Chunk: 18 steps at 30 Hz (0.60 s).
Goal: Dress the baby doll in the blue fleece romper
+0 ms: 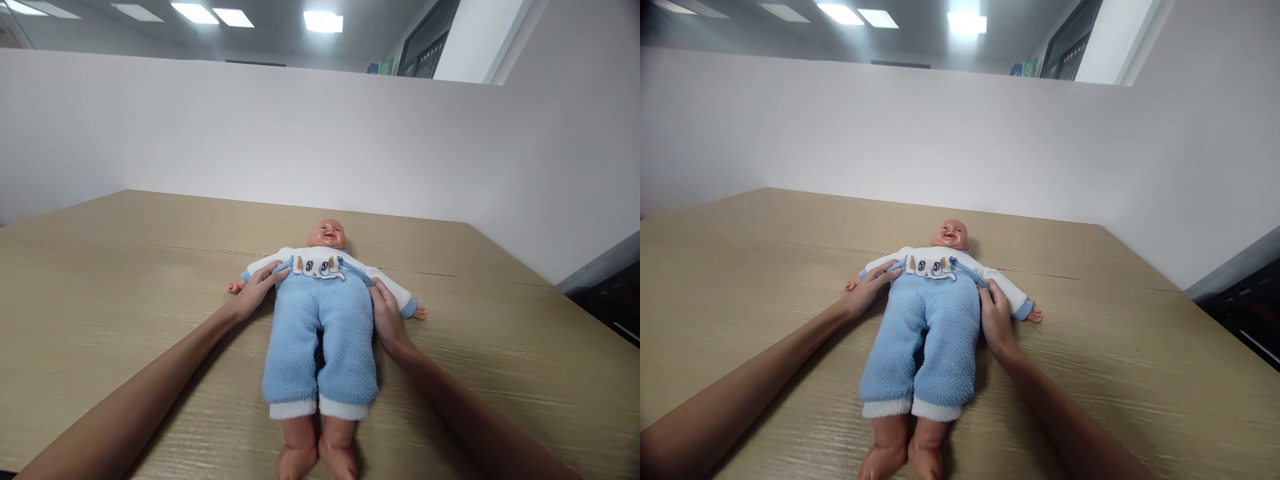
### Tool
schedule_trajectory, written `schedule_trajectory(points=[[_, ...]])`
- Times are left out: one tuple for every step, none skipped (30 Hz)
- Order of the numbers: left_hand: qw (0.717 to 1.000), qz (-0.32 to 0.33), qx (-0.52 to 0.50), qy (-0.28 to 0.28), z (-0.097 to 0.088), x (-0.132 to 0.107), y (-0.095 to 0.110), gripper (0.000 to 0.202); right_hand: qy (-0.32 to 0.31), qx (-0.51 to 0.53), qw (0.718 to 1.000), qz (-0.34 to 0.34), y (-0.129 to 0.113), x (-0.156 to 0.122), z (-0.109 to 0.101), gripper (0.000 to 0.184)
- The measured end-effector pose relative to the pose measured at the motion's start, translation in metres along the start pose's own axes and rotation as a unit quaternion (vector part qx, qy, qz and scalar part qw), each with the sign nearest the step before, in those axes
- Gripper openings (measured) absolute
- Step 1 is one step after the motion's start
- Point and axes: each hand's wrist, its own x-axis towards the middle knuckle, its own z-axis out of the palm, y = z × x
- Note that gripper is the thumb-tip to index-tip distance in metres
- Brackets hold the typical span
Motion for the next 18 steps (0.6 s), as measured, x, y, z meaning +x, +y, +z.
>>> schedule_trajectory(points=[[1.000,0.018,0.017,-0.008,-0.0004,-0.0003,0.0003,0.034,0.004,-0.007,1.000,-0.002,-0.0005,-0.0005,0.0003,0.019],[0.999,0.031,0.027,-0.013,-0.0006,-0.0005,0.0005,0.034,0.008,-0.012,1.000,-0.003,-0.0010,-0.0010,0.0007,0.019],[0.999,0.035,0.030,-0.016,-0.0007,-0.0007,0.0006,0.034,0.011,-0.017,1.000,-0.005,-0.0013,-0.0015,0.0009,0.019],[0.999,0.033,0.027,-0.017,-0.0006,-0.0008,0.0007,0.035,0.015,-0.021,1.000,-0.006,-0.0015,-0.0020,0.0012,0.019],[0.999,0.027,0.023,-0.018,-0.0006,-0.0008,0.0009,0.037,0.017,-0.027,0.999,-0.008,-0.0013,-0.0026,0.0013,0.019],[0.999,0.022,0.021,-0.017,-0.0005,-0.0007,0.0013,0.038,0.021,-0.035,0.999,-0.010,-0.0009,-0.0032,0.0012,0.020],[0.999,0.018,0.024,-0.015,-0.0004,-0.0004,0.0017,0.040,0.028,-0.043,0.999,-0.012,-0.0004,-0.0038,0.0011,0.020],[0.999,0.015,0.029,-0.015,-0.0005,0.0001,0.0022,0.041,0.035,-0.053,0.998,-0.014,0.0002,-0.0044,0.0009,0.020],[0.999,0.014,0.035,-0.014,-0.0006,0.0008,0.0025,0.042,0.042,-0.061,0.997,-0.015,0.0008,-0.0049,0.0006,0.021],[0.999,0.013,0.041,-0.013,-0.0008,0.0016,0.0025,0.042,0.047,-0.067,0.997,-0.016,0.0013,-0.0054,0.0002,0.021],[0.999,0.012,0.046,-0.011,-0.0010,0.0026,0.0022,0.042,0.049,-0.070,0.996,-0.017,0.0016,-0.0057,-0.0001,0.022],[0.999,0.011,0.049,-0.008,-0.0012,0.0036,0.0015,0.041,0.049,-0.071,0.996,-0.019,0.0017,-0.0060,-0.0005,0.022],[0.999,0.009,0.052,-0.003,-0.0013,0.0047,0.0005,0.040,0.048,-0.071,0.996,-0.021,0.0017,-0.0062,-0.0008,0.022],[0.999,0.007,0.053,0.002,-0.0013,0.0055,-0.0006,0.039,0.047,-0.071,0.996,-0.023,0.0016,-0.0064,-0.0011,0.023],[0.999,0.005,0.053,0.006,-0.0012,0.0061,-0.0016,0.039,0.044,-0.071,0.996,-0.025,0.0015,-0.0067,-0.0013,0.023],[0.999,0.003,0.051,0.006,-0.0009,0.0062,-0.0022,0.039,0.041,-0.072,0.996,-0.026,0.0014,-0.0071,-0.0015,0.024],[0.999,0.005,0.048,0.003,-0.0005,0.0060,-0.0024,0.040,0.038,-0.075,0.996,-0.028,0.0012,-0.0076,-0.0015,0.025],[0.999,0.010,0.048,-0.003,0.0001,0.0052,-0.0019,0.040,0.036,-0.078,0.996,-0.031,0.0009,-0.0082,-0.0015,0.026]])
